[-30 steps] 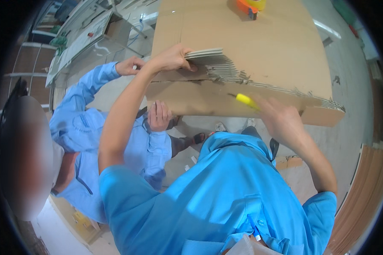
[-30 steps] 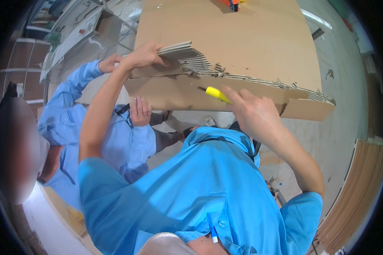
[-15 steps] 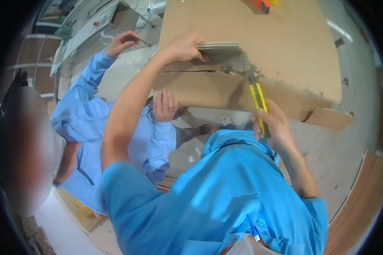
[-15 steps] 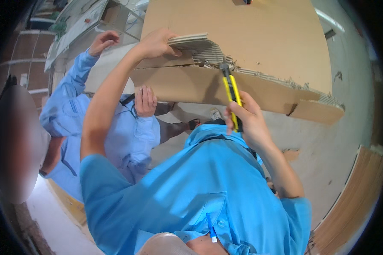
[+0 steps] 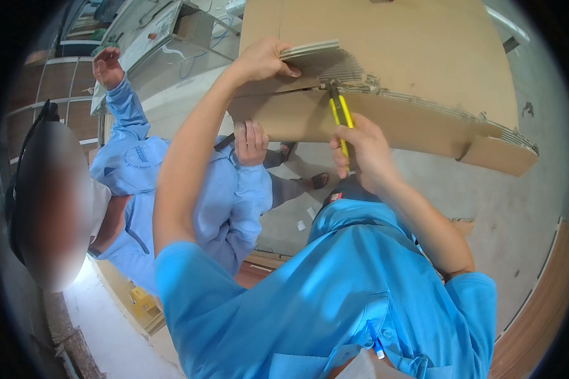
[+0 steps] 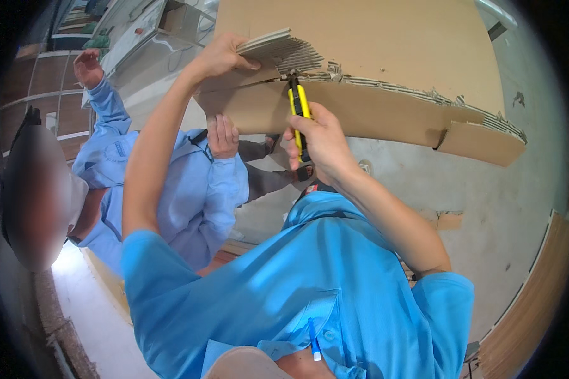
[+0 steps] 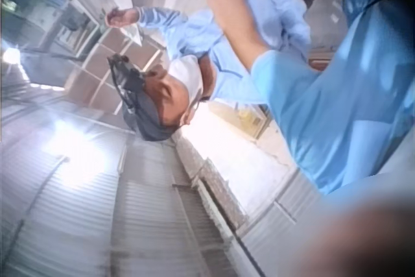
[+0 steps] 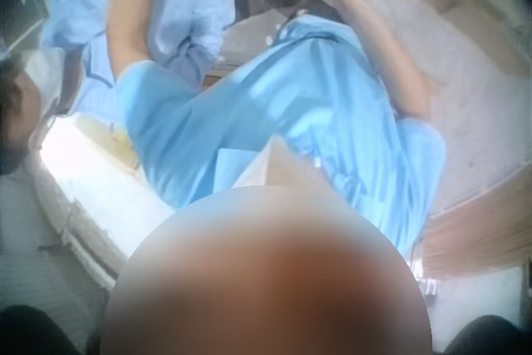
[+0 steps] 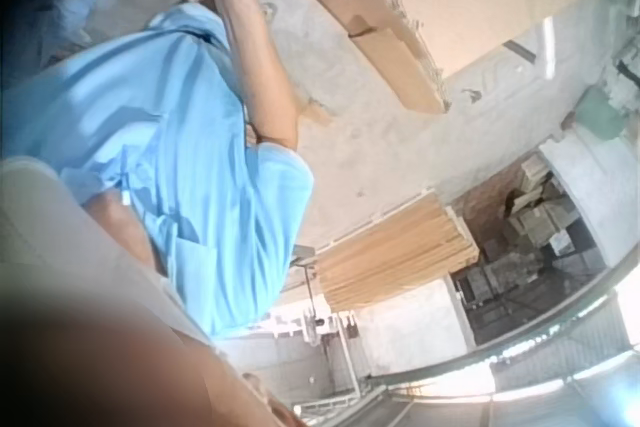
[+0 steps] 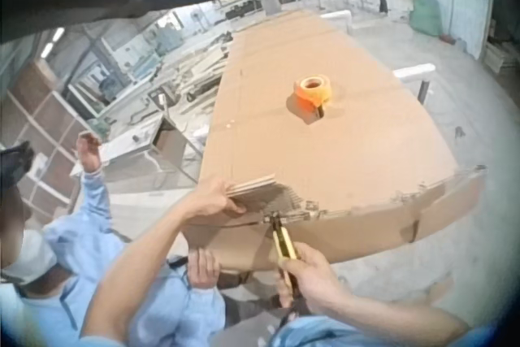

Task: The person tapes together two large cardboard sheets on a work table using a tape dispenser, then uses a utility knife to cut and trim the joined cardboard. A coworker assists by holding the sheets steady.

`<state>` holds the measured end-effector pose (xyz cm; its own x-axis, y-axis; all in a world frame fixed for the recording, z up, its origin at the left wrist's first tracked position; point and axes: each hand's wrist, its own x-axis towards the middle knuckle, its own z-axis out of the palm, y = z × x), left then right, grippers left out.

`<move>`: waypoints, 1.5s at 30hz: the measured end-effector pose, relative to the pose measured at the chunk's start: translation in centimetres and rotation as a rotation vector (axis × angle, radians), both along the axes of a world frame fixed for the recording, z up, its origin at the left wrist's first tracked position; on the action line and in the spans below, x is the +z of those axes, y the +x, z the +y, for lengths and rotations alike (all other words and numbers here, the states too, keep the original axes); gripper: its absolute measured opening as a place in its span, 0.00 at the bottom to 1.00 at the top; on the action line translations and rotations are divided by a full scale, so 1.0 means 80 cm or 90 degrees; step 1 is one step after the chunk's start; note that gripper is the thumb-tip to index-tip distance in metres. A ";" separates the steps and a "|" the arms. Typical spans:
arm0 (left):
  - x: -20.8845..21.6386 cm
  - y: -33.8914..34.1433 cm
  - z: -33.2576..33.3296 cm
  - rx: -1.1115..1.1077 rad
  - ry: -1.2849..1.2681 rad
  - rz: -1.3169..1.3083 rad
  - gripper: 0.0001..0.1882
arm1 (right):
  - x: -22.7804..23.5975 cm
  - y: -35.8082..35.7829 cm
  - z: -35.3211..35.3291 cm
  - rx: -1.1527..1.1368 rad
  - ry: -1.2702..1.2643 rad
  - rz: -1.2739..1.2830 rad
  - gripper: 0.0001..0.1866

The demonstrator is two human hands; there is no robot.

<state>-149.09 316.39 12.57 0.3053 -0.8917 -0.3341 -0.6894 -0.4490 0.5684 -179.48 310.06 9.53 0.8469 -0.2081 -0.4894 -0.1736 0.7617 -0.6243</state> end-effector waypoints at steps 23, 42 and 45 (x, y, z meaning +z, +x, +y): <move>-0.011 0.017 -0.007 -0.142 -0.118 -0.124 0.21 | -0.021 0.057 0.084 -0.041 -0.260 0.093 0.15; -0.032 0.041 -0.040 -0.157 -0.067 -0.096 0.20 | -0.042 0.153 0.101 -0.102 -0.237 0.067 0.11; -0.042 0.043 -0.049 -0.224 -0.155 0.004 0.21 | -0.046 0.149 0.105 -0.076 -0.179 0.105 0.12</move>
